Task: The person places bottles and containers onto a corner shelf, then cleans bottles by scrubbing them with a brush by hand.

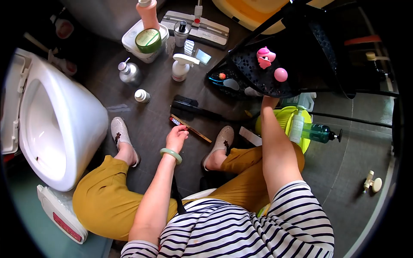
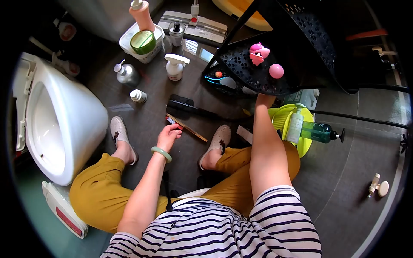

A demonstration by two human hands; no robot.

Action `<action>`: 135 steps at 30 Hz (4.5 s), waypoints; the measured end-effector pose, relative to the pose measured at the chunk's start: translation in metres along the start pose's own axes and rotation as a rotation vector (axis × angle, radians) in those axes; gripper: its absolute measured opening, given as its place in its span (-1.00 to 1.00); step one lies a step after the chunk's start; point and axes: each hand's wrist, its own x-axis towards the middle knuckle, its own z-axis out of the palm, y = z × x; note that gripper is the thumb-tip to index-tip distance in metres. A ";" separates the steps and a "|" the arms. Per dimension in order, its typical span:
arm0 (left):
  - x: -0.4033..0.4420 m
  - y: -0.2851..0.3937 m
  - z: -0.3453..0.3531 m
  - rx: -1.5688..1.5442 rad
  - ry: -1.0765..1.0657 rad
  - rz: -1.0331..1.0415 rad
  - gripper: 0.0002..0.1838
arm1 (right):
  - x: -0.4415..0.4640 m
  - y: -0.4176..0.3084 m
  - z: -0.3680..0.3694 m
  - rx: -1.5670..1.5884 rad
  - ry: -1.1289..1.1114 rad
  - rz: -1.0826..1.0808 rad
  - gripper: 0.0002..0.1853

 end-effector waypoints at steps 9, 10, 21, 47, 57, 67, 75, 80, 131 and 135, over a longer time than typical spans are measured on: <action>0.001 -0.003 -0.005 0.006 -0.002 0.087 -0.72 | -0.029 -0.014 -0.007 0.435 -0.207 1.184 -0.70; 0.001 -0.002 -0.005 0.034 0.006 0.086 -0.72 | -0.036 -0.021 -0.008 0.547 -0.381 1.285 -0.72; 0.024 -0.033 -0.009 0.059 0.113 0.102 -0.74 | -0.013 -0.298 0.047 0.051 -0.899 -0.430 -0.59; 0.044 -0.071 -0.016 0.115 0.201 0.015 -0.76 | -0.084 -0.325 -0.010 -0.074 -1.075 -1.027 -0.75; 0.034 -0.062 -0.028 0.294 0.191 0.037 -0.75 | -0.159 -0.349 -0.030 -0.107 -1.323 -1.204 -0.72; 0.015 -0.038 0.004 0.206 0.116 0.133 -0.73 | -0.091 -0.426 0.071 -0.043 -1.085 -1.115 -0.59; -0.003 -0.010 0.033 0.275 -0.158 0.029 -0.67 | -0.108 -0.443 0.146 -0.203 -0.924 -1.382 -0.72; -0.002 -0.006 0.043 0.266 -0.188 0.140 -0.68 | -0.095 -0.408 0.128 -0.179 -0.850 -1.426 -0.79; 0.011 -0.005 0.069 -0.103 -0.224 -0.136 -0.51 | -0.077 -0.142 -0.019 -0.300 -1.313 -0.193 -0.49; -0.019 0.039 0.061 -0.617 -0.172 -0.122 -0.26 | -0.057 -0.177 -0.071 -0.149 -1.220 -0.206 -0.49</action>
